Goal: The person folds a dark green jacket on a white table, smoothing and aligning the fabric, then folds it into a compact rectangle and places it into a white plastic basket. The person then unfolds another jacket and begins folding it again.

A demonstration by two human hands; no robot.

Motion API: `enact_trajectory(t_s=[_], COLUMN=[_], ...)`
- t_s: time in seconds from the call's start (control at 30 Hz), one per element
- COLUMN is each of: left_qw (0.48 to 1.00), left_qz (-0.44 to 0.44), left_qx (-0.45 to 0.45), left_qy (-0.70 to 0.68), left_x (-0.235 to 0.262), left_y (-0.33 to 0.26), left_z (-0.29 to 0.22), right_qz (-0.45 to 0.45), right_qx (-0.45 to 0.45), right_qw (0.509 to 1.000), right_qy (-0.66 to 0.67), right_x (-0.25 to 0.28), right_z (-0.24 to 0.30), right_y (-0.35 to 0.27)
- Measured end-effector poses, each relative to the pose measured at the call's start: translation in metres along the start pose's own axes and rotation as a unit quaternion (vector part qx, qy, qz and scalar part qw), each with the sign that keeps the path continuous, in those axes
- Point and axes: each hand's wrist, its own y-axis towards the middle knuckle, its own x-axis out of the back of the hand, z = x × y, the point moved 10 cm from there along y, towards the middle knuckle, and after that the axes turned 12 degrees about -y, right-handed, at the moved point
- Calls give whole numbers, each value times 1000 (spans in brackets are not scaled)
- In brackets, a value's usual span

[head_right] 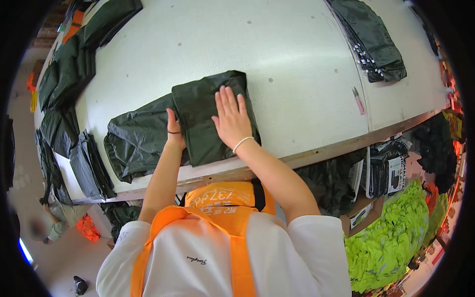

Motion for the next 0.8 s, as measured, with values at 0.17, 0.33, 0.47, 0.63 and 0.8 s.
enact_trajectory(t_s=[0.17, 0.33, 0.47, 0.63, 0.8], left_qw=[870, 848, 813, 596, 302], left_qz=[-217, -256, -256, -218, -69], left_qx=[-173, -190, -213, -409, -311], left_qy=[407, 424, 478, 656, 898], left_x=[32, 51, 44, -49, -92], left_y=[-19, -15, -24, -58, -20], left_z=[-50, -57, -58, -65, -12], right_qz=[14, 19, -22, 6, -41], right_qx=[12, 6, -35, -57, -36], right_qw=[999, 997, 996, 998, 972], right_qy=[28, 80, 79, 38, 228], right_x=[-28, -9, 15, -33, -26], right_z=[24, 19, -17, -35, -52], right_y=[3, 10, 38, 37, 41])
